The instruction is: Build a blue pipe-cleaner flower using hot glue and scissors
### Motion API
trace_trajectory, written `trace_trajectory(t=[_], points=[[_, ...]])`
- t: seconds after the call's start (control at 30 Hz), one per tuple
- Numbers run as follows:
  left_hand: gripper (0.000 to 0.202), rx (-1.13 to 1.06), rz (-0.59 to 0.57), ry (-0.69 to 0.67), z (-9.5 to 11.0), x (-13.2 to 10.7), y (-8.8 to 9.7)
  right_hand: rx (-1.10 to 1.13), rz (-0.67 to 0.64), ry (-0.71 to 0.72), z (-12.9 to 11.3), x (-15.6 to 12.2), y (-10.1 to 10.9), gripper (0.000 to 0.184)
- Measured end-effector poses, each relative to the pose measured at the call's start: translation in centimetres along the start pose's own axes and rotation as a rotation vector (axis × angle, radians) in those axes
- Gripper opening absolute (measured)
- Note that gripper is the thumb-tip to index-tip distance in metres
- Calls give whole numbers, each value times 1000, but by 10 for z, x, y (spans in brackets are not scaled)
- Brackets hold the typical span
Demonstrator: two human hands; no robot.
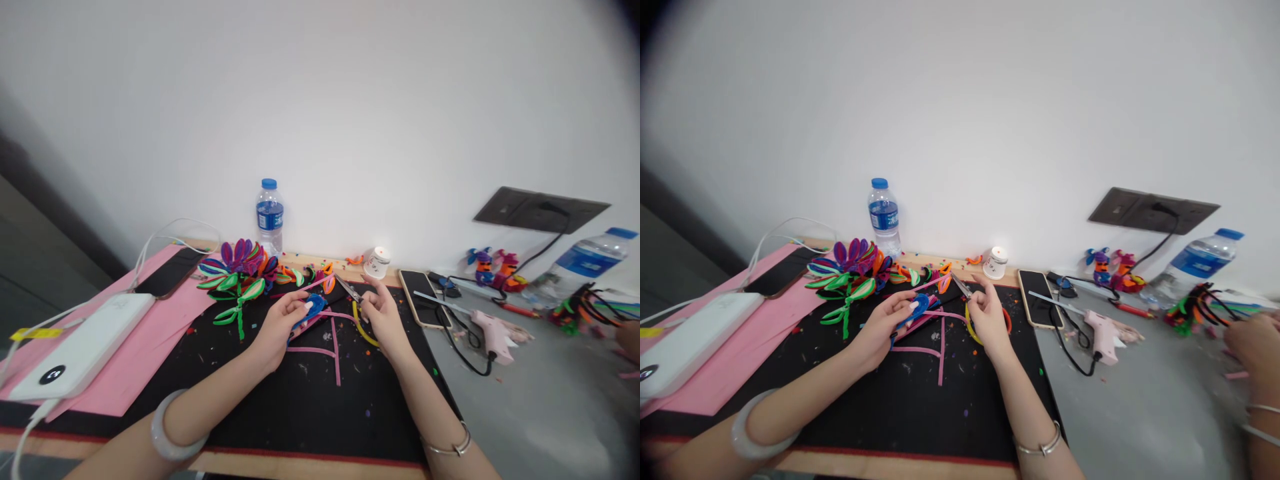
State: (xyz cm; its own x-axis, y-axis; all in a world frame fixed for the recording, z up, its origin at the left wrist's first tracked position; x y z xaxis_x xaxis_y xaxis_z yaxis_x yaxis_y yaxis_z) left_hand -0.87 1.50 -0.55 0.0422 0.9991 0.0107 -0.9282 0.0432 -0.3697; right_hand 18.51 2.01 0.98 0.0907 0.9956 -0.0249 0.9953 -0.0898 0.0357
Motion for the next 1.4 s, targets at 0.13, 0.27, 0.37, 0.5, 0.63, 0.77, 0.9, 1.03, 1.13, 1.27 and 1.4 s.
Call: trace_trajectory(t=[0.13,0.27,0.37,0.5,0.63,0.77,0.9,1.03,1.13,1.27,1.4], points=[[32,1,-6,-2,0,0,0,-101,-1,18,2,0,0,39],[32,27,-24,-23,2,-2,-2,-327,14,112,6,1,1,30],[31,56,-46,-46,4,-3,-4,-470,-32,188,5,-1,-1,39],[32,132,-93,-81,8,-6,-8,-530,-68,345,-4,-6,-4,34],[29,237,-137,-191,10,-9,-11,-383,-142,364,-14,-13,-8,26],[25,282,-211,-260,8,-10,-11,-329,-204,352,-15,-18,-12,21],[24,320,-234,-284,6,-10,-9,-345,-212,347,-13,-18,-13,21],[24,348,-244,-289,6,-11,-8,-359,-226,345,-13,-18,-13,21],[24,365,-248,-290,6,-12,-8,-369,-243,357,-16,-19,-14,20],[24,380,-251,-295,5,-11,-8,-393,-257,377,-17,-20,-15,20],[22,399,-247,-305,4,-11,-7,-426,-248,395,-17,-20,-15,21]])
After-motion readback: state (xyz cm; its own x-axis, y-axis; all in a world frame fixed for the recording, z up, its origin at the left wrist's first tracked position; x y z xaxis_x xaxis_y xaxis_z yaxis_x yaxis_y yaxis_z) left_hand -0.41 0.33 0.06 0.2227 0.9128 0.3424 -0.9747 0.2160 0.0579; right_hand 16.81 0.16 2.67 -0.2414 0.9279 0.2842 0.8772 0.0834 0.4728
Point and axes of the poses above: each hand's wrist, its own x-axis towards the middle knuckle, its own y-axis out of the back of the hand, z = x × y, the point moved 1 cm from there along x, towards the middle knuckle, and after that the axes turned 11 degrees about -y, right-handed, at the moved point
